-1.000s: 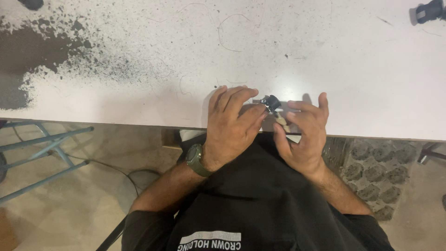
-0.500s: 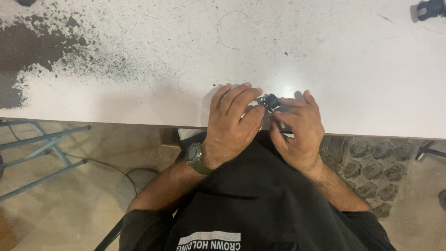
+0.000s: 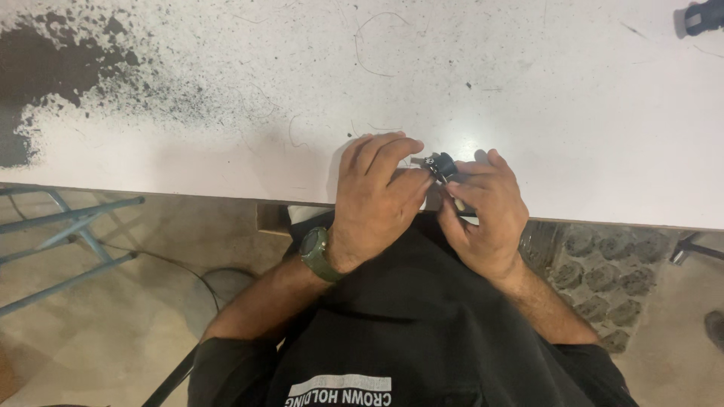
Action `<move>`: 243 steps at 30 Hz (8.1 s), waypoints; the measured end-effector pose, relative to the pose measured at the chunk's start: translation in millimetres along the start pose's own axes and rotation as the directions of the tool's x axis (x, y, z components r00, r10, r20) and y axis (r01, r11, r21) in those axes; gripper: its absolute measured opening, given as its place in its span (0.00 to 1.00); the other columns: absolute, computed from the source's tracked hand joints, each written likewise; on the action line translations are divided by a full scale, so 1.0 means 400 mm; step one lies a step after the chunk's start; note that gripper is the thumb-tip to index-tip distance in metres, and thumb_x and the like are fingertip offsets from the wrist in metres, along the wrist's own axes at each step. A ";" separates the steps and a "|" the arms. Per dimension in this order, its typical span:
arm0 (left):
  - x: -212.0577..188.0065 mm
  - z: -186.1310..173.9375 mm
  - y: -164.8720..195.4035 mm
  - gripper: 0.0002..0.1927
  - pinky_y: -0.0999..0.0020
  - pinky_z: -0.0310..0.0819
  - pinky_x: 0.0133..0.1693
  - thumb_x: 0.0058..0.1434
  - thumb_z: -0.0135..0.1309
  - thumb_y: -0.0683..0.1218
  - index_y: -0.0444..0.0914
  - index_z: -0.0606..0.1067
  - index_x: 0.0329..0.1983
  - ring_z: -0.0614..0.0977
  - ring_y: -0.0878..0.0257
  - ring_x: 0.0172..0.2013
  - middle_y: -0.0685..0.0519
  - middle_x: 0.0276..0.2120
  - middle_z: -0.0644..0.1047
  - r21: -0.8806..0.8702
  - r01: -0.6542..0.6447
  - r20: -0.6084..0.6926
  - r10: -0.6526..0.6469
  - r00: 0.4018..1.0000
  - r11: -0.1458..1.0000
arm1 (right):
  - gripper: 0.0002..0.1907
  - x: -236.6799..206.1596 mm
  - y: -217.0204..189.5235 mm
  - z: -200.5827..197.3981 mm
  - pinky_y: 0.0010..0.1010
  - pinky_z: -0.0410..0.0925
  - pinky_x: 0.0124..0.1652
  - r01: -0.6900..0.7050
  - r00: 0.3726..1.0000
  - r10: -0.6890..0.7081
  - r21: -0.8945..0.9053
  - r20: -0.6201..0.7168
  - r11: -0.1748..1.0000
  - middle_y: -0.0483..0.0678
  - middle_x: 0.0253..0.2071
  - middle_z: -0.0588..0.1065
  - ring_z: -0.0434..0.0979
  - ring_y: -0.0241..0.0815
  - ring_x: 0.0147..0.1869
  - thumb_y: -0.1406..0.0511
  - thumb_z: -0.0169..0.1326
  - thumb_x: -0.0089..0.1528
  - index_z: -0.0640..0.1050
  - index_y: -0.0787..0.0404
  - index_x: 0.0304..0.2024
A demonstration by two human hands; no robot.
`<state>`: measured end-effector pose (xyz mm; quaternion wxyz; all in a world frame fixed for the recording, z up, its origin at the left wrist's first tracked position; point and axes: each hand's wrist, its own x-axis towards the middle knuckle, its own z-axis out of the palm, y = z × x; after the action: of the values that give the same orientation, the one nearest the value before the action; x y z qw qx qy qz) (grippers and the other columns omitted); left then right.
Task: The person sits at a white workbench assembling small black plastic and metal clutch components. They pick up parts one at a time, use a small hand tool to press and fit pieces together, set finished assemblies aside, and later work on larger clutch hub assemblies on the table.
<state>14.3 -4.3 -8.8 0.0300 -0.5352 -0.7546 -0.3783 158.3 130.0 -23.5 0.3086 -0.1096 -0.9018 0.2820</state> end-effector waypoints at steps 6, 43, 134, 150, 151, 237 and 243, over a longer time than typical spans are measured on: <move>0.001 -0.002 -0.001 0.07 0.39 0.50 0.71 0.62 0.63 0.43 0.41 0.77 0.42 0.73 0.56 0.62 0.55 0.52 0.76 -0.044 0.062 0.042 -0.061 0.997 0.997 | 0.20 -0.021 0.003 -0.002 0.57 0.61 0.71 0.096 0.995 -0.096 -0.009 -0.020 0.995 0.50 0.40 0.74 0.80 0.55 0.61 0.78 0.64 0.57 0.72 0.60 0.46; -0.005 -0.003 0.007 0.12 0.39 0.45 0.72 0.61 0.65 0.48 0.41 0.77 0.43 0.71 0.54 0.63 0.52 0.55 0.73 -0.014 0.087 -0.007 -0.088 0.996 0.996 | 0.20 -0.038 0.020 -0.009 0.58 0.50 0.78 0.017 0.998 -0.010 0.102 -0.063 0.995 0.48 0.43 0.73 0.77 0.53 0.62 0.76 0.62 0.62 0.69 0.61 0.51; 0.001 0.000 -0.029 0.03 0.39 0.46 0.73 0.63 0.57 0.41 0.39 0.78 0.39 0.73 0.57 0.64 0.55 0.49 0.79 -0.178 0.102 0.110 -0.083 0.990 0.979 | 0.19 -0.021 0.004 0.017 0.54 0.55 0.76 0.064 0.998 -0.064 0.019 0.024 0.998 0.48 0.39 0.76 0.81 0.49 0.60 0.80 0.63 0.59 0.73 0.60 0.45; 0.011 -0.024 -0.014 0.22 0.38 0.51 0.71 0.60 0.61 0.44 0.36 0.72 0.55 0.73 0.53 0.62 0.51 0.50 0.76 -0.127 0.072 0.038 -0.068 0.997 0.989 | 0.15 0.043 0.006 -0.070 0.59 0.43 0.79 0.031 0.999 -0.026 -0.106 0.044 0.994 0.50 0.45 0.72 0.75 0.56 0.67 0.75 0.62 0.60 0.80 0.58 0.48; 0.010 -0.022 -0.014 0.25 0.40 0.52 0.70 0.60 0.62 0.44 0.35 0.70 0.60 0.73 0.52 0.61 0.49 0.51 0.75 -0.114 0.043 0.051 -0.038 0.998 0.993 | 0.16 0.047 0.007 -0.071 0.59 0.42 0.79 -0.015 0.998 0.024 -0.152 0.059 0.988 0.50 0.46 0.72 0.73 0.57 0.68 0.72 0.64 0.60 0.81 0.57 0.49; 0.066 -0.052 -0.015 0.03 0.68 0.74 0.33 0.63 0.59 0.39 0.38 0.76 0.39 0.79 0.63 0.33 0.54 0.39 0.79 -0.372 0.240 0.306 -0.126 0.944 0.896 | 0.17 0.028 0.035 -0.045 0.65 0.48 0.75 -0.037 0.984 0.056 -0.109 0.171 0.993 0.49 0.47 0.72 0.70 0.53 0.65 0.63 0.69 0.54 0.81 0.58 0.45; 0.059 -0.052 -0.016 0.03 0.70 0.71 0.28 0.64 0.57 0.42 0.37 0.76 0.39 0.79 0.66 0.25 0.54 0.26 0.78 -0.412 0.395 0.436 -0.204 0.877 0.821 | 0.18 0.029 0.021 -0.050 0.66 0.49 0.75 -0.063 0.979 0.085 -0.121 0.184 0.991 0.49 0.48 0.71 0.71 0.54 0.67 0.64 0.68 0.54 0.81 0.59 0.47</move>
<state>-8.6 0.8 13.0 -0.3109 -0.4590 -0.7015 -0.4479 161.8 150.2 -9.5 0.2044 -0.1333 -0.9369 0.2502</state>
